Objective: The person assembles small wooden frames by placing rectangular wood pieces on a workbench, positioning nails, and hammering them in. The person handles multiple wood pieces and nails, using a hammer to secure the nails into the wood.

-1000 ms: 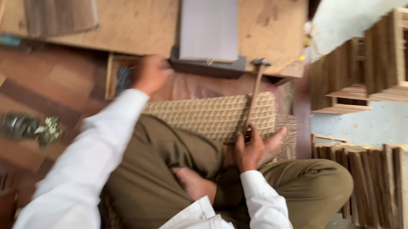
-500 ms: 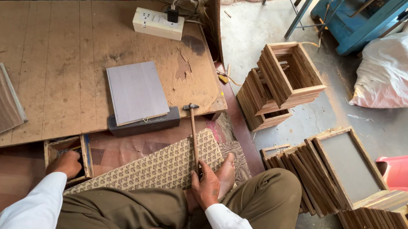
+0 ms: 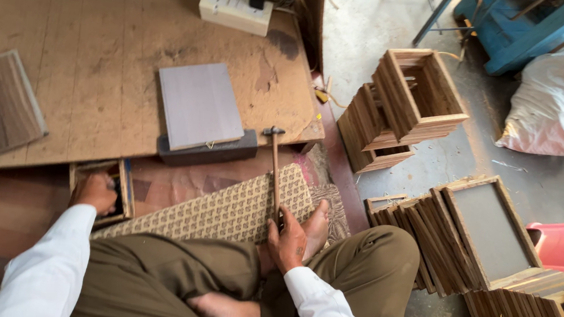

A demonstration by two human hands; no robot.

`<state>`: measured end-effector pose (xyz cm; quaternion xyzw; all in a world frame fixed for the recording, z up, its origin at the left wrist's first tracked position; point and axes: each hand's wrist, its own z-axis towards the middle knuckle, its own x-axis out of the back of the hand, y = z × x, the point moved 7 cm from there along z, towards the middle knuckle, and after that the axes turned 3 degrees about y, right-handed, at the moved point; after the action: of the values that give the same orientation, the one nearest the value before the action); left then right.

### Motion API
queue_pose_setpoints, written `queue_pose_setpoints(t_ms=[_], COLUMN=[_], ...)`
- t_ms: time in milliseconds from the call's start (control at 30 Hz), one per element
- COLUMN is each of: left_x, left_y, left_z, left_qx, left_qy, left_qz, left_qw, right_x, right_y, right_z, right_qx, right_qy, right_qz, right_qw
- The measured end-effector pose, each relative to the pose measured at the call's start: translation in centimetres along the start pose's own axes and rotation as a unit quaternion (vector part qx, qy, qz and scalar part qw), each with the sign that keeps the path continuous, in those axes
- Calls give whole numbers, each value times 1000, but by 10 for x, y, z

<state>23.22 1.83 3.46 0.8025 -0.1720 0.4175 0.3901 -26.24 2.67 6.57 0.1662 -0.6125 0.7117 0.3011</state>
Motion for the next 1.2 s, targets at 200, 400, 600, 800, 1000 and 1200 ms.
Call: queue_pose_setpoints(t_ms=[200, 400, 600, 800, 1000, 1200], left_x=[6, 46, 28, -24, -51, -62], left_y=[-11, 8, 104, 210, 223, 213], left_z=[9, -11, -49, -48, -28, -23], left_qx=[-20, -130, -127, -299, -337, -331], left_qy=[35, 128, 72, 86, 227, 220], left_qz=[-323, -334, -388, -309, -182, -183], left_qw=[946, 925, 910, 899, 895, 899], right_x=[-10, -11, -10, -7, -8, -20], right_y=[6, 3, 6, -1, 2, 14], right_z=[-5, -10, -12, -14, -11, -7], right_qx=[32, 13, -27, 5, -12, -97], right_qy=[3, -14, -26, -20, -31, -49], right_qz=[5, 2, -9, 12, 28, 171], right_qw=[999, 1000, 999, 1000, 999, 979])
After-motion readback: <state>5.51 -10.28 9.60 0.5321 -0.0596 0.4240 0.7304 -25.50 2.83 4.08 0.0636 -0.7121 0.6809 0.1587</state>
